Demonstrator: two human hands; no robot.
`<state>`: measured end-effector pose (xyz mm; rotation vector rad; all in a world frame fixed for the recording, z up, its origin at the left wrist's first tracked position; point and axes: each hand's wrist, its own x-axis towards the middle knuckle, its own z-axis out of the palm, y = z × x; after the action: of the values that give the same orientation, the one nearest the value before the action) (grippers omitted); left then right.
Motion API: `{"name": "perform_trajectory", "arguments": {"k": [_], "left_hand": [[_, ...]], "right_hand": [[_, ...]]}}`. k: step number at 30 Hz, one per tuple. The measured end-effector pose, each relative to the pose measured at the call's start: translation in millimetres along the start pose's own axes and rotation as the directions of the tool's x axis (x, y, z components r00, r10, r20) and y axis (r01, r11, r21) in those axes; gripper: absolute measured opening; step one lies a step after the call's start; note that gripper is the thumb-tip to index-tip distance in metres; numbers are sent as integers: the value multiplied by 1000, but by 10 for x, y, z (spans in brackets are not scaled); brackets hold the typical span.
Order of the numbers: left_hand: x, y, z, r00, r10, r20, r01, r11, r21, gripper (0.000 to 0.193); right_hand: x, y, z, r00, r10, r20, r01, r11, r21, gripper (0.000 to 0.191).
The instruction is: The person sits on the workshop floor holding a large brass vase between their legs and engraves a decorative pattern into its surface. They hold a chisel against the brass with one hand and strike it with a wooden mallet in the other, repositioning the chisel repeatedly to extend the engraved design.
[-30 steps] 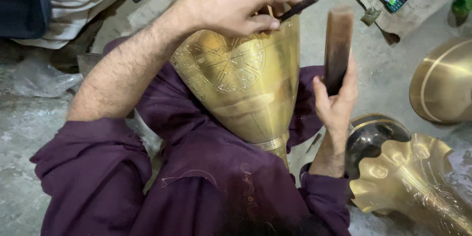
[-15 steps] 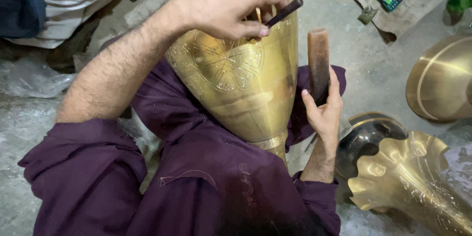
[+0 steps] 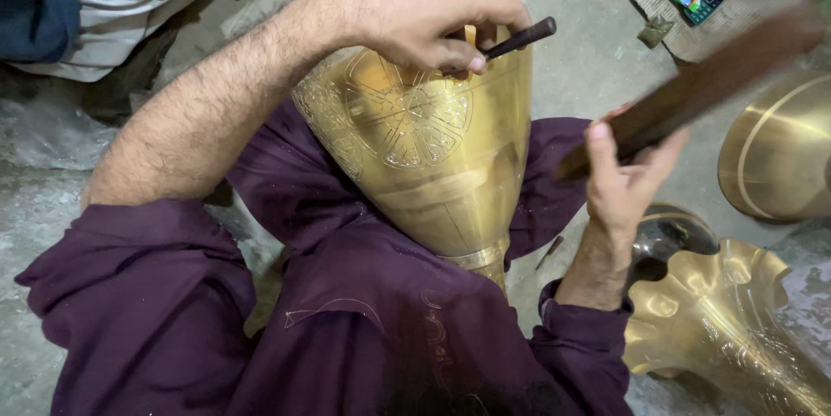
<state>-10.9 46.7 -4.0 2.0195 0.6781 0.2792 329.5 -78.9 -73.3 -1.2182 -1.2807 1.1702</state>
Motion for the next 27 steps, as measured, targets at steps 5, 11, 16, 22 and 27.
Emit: {"name": "perform_trajectory", "arguments": {"k": [5,11,16,22,27], "left_hand": [[3,19,-3,1000,17,-9,-17,1000,6,42],[-26,11,50,998,-5,-61,6,1000,18,41],[-147,-19,77,983,62,-171,-70,997,-40,47],[-249,-30,156,974,-14,-227,-1,998,-64,43],[-294,-30,211,964,-26,-264,7,997,-72,42]], "right_hand": [[174,46,-101,990,-33,140,83,926,-368,74],[315,-19,-29,978,-111,179,165,929,-330,73],[435,-105,-9,973,-163,165,207,932,-298,64],[605,-102,-154,928,-215,303,333,843,-421,71],[815,-280,-156,838,-286,464,528,635,-564,79]]}}
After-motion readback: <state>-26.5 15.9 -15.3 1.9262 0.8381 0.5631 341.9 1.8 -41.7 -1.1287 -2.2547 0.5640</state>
